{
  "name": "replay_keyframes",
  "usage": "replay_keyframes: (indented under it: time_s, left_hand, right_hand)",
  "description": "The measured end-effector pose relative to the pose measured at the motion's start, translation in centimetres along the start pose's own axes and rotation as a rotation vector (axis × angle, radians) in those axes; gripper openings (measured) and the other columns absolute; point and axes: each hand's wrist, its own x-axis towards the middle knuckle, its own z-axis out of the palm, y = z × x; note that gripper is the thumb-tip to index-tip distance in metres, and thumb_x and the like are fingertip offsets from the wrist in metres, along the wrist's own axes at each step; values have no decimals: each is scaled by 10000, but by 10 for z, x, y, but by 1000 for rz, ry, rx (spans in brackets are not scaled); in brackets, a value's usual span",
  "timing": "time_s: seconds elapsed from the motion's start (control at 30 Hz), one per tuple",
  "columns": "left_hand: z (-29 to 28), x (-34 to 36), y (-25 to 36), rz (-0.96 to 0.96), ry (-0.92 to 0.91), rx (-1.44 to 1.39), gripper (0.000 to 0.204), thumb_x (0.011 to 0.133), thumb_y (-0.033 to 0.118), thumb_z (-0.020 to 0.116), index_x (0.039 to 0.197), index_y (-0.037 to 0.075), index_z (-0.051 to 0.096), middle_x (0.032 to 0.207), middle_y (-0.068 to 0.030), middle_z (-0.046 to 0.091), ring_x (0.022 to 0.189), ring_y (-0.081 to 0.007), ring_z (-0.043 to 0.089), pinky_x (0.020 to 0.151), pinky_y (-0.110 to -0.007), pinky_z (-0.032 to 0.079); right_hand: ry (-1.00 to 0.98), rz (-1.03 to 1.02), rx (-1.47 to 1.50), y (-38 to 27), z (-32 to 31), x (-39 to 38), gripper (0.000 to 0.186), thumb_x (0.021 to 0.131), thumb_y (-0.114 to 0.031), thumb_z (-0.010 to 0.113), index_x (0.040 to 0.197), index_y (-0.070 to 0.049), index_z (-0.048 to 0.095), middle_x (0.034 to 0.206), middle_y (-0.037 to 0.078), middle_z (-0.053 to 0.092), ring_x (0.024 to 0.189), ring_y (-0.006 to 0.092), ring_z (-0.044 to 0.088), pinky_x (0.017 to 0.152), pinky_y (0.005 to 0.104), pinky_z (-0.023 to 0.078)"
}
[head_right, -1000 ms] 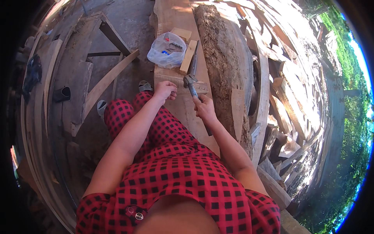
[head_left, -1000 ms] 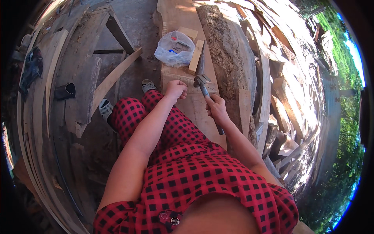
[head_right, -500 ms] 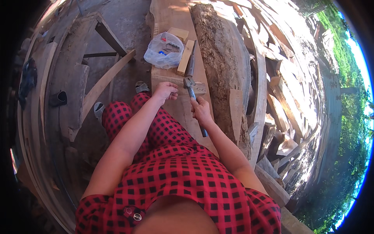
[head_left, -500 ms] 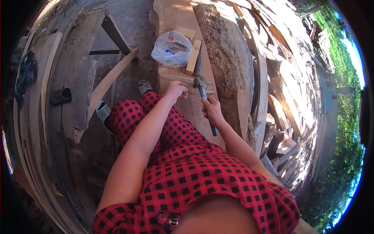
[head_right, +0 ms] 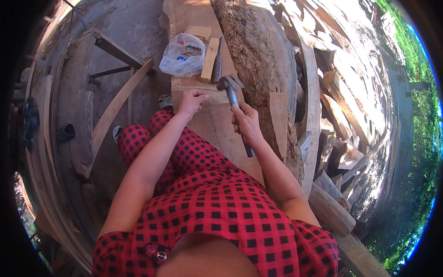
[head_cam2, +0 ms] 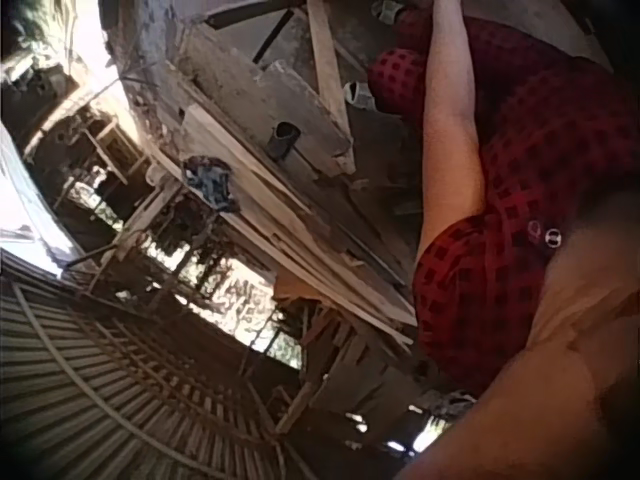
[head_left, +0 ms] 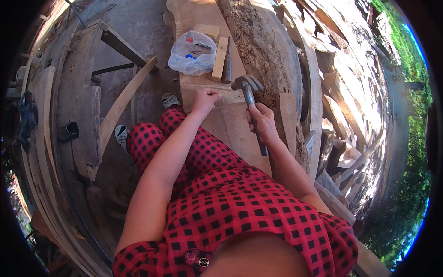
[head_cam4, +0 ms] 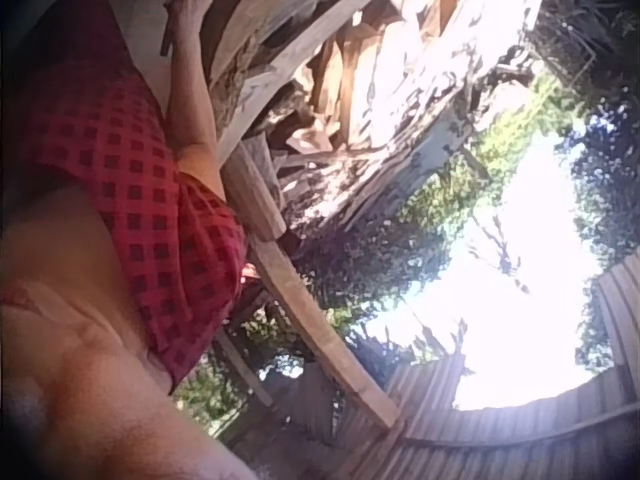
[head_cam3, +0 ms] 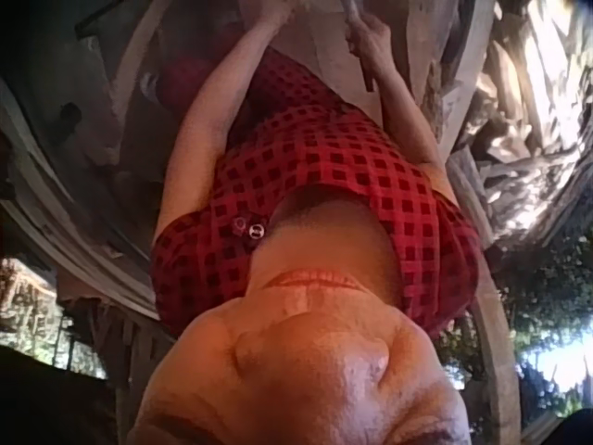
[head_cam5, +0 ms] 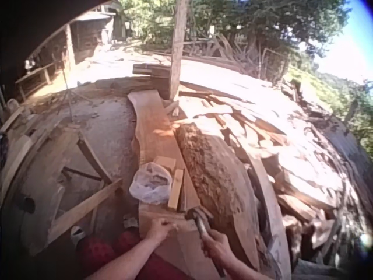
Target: Use a chisel and hammer to shape a piece of wood.
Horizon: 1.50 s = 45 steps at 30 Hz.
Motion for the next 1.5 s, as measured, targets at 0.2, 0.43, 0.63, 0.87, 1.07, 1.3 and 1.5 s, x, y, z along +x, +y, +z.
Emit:
replay_keyframes:
  time_s: [0.2, 0.43, 0.63, 0.87, 1.07, 1.3, 1.5]
  left_hand:
    - [25, 15, -14, 196, -13, 14, 104, 705, 104, 709, 751, 15, 681, 660, -35, 637, 553, -74, 539, 522, -245, 443]
    - [34, 14, -15, 259, 5, 171, 118, 723, 81, 714, 798, 1, 672, 655, 2, 608, 561, -46, 500, 507, -217, 409]
    - [38, 5, -5, 303, 28, 261, 133, 718, 94, 714, 800, -1, 673, 638, 9, 598, 550, -47, 493, 513, -215, 412]
    - [38, 1, -6, 304, 29, 320, 137, 719, 113, 709, 803, 12, 673, 610, 32, 563, 548, -44, 477, 511, -218, 405]
    - [39, -4, -6, 312, 21, 311, 124, 718, 136, 704, 808, 54, 678, 619, 37, 563, 564, -43, 480, 524, -221, 403]
    - [40, -6, 0, 273, 14, 597, 212, 691, 300, 649, 779, 108, 665, 732, -101, 637, 702, -264, 624, 637, -376, 483]
    - [39, -2, -7, 281, 20, 615, 227, 702, 312, 657, 789, 103, 669, 714, -92, 632, 682, -255, 618, 623, -364, 477]
  right_hand:
    - [55, -32, 53, -13, -26, -14, 208, 908, -242, 534, 859, -39, 541, 585, 0, 499, 394, 57, 420, 366, 198, 322]
    - [52, 1, 58, 1, -47, -22, 232, 914, -252, 531, 927, -20, 547, 606, 6, 524, 411, 60, 452, 389, 186, 345]
    - [35, 20, 68, 3, -45, -22, 238, 914, -257, 532, 931, -20, 544, 607, 2, 523, 414, 58, 451, 388, 188, 343]
    - [1, -12, 1, -3, -36, -14, 245, 916, -265, 531, 928, -21, 543, 604, -3, 512, 414, 53, 441, 388, 190, 337]
    - [-55, -28, -62, -6, -16, -8, 246, 903, -247, 559, 782, -40, 508, 589, 2, 489, 417, 48, 420, 382, 196, 323]
    - [-63, -4, -176, 1, -13, -5, 246, 900, -242, 556, 776, -33, 513, 588, 3, 478, 430, 54, 416, 386, 214, 329]
    - [-69, 11, -241, 9, -16, -2, 251, 903, -244, 547, 773, -33, 509, 584, 1, 472, 434, 52, 413, 386, 216, 330]
